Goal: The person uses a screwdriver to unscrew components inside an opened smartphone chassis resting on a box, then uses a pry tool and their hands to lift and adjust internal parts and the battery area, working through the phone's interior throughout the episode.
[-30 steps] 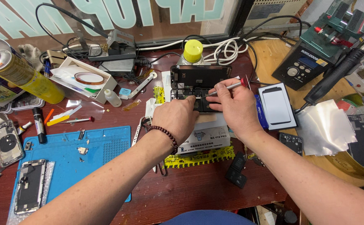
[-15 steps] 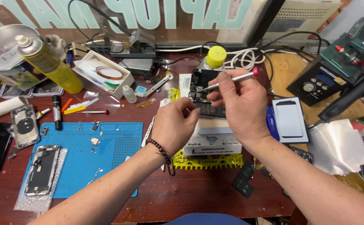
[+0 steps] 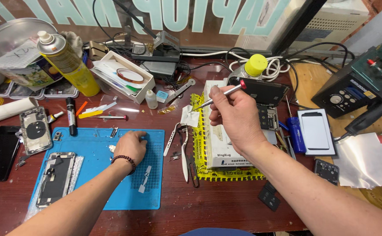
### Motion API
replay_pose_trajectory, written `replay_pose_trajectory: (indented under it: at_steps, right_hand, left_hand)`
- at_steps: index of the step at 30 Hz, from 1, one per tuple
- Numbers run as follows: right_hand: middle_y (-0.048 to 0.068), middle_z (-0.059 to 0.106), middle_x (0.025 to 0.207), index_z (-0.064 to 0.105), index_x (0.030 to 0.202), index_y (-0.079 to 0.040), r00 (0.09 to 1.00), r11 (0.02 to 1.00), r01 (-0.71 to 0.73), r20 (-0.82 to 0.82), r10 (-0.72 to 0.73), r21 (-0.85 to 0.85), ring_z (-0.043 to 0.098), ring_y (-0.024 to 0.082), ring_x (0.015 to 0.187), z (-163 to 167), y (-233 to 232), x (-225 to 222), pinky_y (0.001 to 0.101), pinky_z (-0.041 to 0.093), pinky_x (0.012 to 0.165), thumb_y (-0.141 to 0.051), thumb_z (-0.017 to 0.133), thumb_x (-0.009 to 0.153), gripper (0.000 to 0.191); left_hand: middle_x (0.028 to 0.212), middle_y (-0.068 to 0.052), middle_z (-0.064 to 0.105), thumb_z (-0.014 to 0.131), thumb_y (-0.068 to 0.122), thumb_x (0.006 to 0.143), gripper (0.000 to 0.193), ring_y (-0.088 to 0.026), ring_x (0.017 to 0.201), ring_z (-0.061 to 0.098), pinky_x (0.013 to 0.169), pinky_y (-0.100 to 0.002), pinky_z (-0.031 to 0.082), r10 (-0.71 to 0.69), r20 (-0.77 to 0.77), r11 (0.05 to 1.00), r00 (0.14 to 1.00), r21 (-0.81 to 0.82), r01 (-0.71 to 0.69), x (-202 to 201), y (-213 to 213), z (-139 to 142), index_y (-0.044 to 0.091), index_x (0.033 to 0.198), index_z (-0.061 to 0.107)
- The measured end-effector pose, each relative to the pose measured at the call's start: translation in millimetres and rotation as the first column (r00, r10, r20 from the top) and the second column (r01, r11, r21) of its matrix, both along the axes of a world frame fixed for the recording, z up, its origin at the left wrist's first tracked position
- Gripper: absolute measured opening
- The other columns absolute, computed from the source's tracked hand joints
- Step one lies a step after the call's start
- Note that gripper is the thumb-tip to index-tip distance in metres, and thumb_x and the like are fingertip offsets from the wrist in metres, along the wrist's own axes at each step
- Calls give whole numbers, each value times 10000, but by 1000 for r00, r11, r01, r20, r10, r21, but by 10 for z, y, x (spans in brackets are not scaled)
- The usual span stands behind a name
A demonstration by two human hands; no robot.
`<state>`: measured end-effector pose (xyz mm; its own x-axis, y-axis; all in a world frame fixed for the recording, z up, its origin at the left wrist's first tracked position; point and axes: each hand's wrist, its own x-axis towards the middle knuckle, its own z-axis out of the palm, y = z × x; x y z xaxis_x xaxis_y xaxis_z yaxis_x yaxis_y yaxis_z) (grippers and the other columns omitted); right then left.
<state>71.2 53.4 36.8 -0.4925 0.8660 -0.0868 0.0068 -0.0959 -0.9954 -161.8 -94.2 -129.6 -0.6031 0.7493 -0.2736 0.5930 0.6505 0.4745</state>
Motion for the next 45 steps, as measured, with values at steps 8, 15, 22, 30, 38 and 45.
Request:
replay_pose_trajectory:
  at_steps: [8, 15, 22, 30, 38, 45]
  right_hand:
    - [6, 623, 780, 662, 995, -41, 998, 998, 59, -3, -59, -13, 612, 72, 644, 6, 10, 83, 260, 566, 568, -307, 661, 992, 266]
    - [11, 629, 784, 671, 1018, -34, 999, 999, 37, 37, -36, -15, 614, 80, 644, 7, -5, 123, 261, 564, 571, -300, 664, 987, 267]
    - [5, 630, 778, 677, 1020, -39, 999, 1000, 14, 45, -14, -15, 616, 78, 650, 13, 29, 166, 258, 563, 572, -300, 660, 985, 264]
    - [4, 625, 766, 675, 1008, -40, 1000, 1000, -11, 19, 11, -21, 608, 77, 641, 22, 53, 194, 256, 551, 563, -302, 662, 990, 263]
    - [-6, 626, 825, 660, 1036, -55, 1000, 1000, 12, 12, -12, -19, 615, 62, 673, 118, 83, 305, 242, 549, 578, -310, 621, 1008, 260]
    - [45, 643, 916, 620, 1058, -22, 999, 997, -18, -45, 14, -74, 653, 125, 747, 177, 114, 450, 287, 587, 656, -286, 580, 1046, 268]
  left_hand:
    - [1180, -99, 666, 574, 136, 951, 230, -333, 1029, 687, 869, -485, 574, -212, -234, 976, 949, -92, 196, 117, -33, 95, 171, 1100, 745]
    - [1145, -115, 653, 550, 49, 924, 124, -307, 1064, 678, 867, -448, 589, -425, -315, 905, 848, -175, 389, 61, 51, 83, 70, 958, 667]
    - [1208, -144, 639, 575, -1, 885, 195, -366, 1062, 680, 893, -471, 579, -344, -246, 935, 906, -180, 306, 50, 174, 24, 50, 1060, 646]
    - [1279, -218, 593, 587, 43, 897, 263, -390, 1120, 666, 943, -474, 564, -357, -177, 913, 917, -273, 303, -60, 285, -120, 1, 1156, 591]
    - [905, -224, 762, 642, 140, 935, 185, -319, 781, 751, 747, -431, 600, -43, 98, 988, 994, 154, 28, 109, 286, 320, -25, 1012, 671]
    - [854, -112, 782, 655, 26, 831, 270, -162, 620, 752, 525, -308, 635, -33, 554, 925, 832, 333, -185, 824, 430, 1005, 0, 1094, 600]
